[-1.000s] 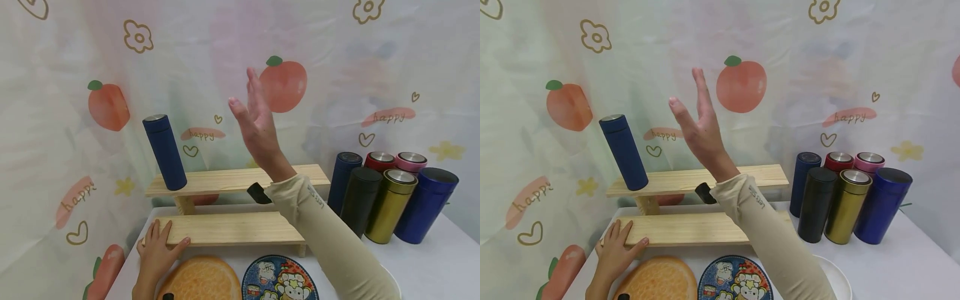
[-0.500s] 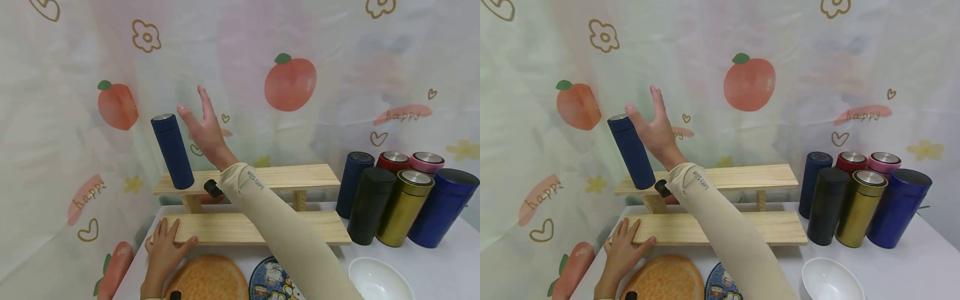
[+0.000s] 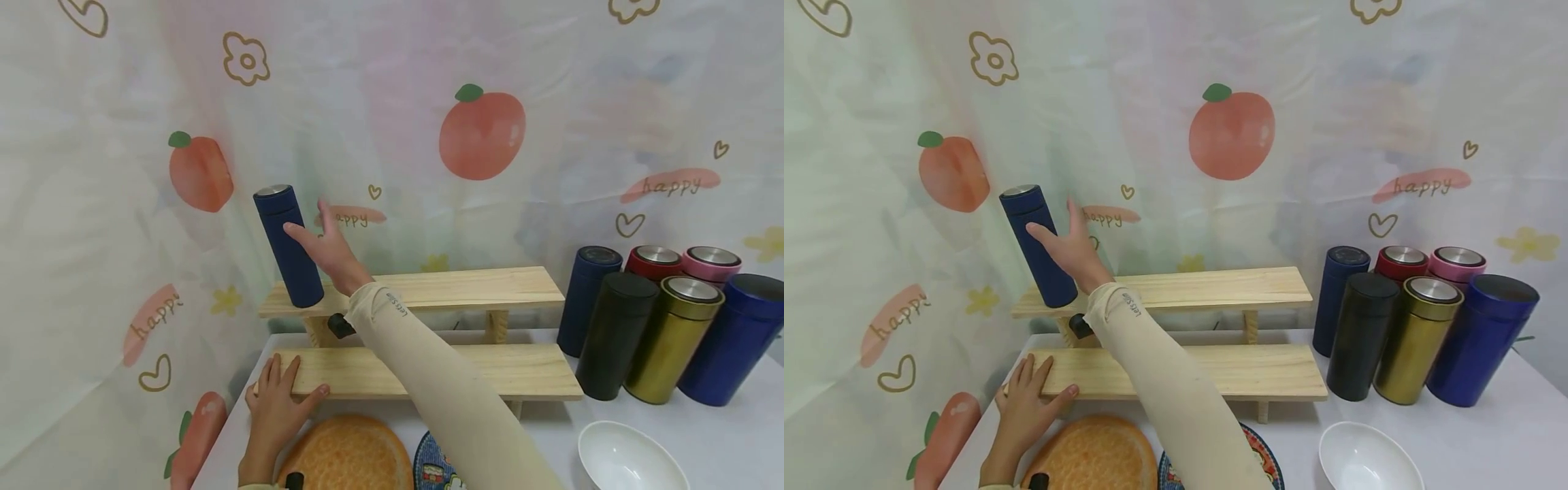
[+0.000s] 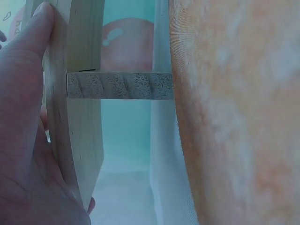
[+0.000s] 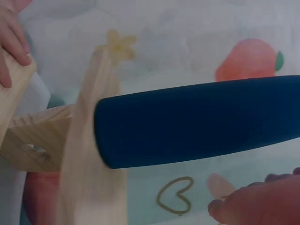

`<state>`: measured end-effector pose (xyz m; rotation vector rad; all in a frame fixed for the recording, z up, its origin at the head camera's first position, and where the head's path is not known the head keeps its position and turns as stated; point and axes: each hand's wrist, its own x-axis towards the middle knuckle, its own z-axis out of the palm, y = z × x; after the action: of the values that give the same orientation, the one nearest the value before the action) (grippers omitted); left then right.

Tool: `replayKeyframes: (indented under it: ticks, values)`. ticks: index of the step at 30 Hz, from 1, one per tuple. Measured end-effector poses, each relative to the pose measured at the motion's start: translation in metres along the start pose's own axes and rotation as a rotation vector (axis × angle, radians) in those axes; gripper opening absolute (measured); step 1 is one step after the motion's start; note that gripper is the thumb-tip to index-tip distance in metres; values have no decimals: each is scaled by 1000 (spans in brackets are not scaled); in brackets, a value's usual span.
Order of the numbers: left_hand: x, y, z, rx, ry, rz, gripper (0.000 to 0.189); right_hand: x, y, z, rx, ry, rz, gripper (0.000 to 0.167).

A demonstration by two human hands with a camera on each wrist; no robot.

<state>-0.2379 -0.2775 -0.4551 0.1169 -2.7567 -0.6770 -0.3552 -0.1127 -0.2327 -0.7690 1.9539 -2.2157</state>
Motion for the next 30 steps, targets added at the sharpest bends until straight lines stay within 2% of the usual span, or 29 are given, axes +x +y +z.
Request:
replayKeyframes:
  ticks: [10, 17, 25, 30]
  values:
    - [1, -3, 0, -4, 7, 1, 96, 0, 39, 11, -50, -65, 80, 92]
    - [2, 1, 0, -3, 6, 6, 96, 1, 59, 13, -5, -48, 103, 90]
    - [1, 2, -2, -3, -5, -4, 97, -4, 71, 8, -251, -36, 91, 81]
    - [3, 2, 0, -3, 0, -1, 97, -3, 72, 8, -260, -25, 80, 77]
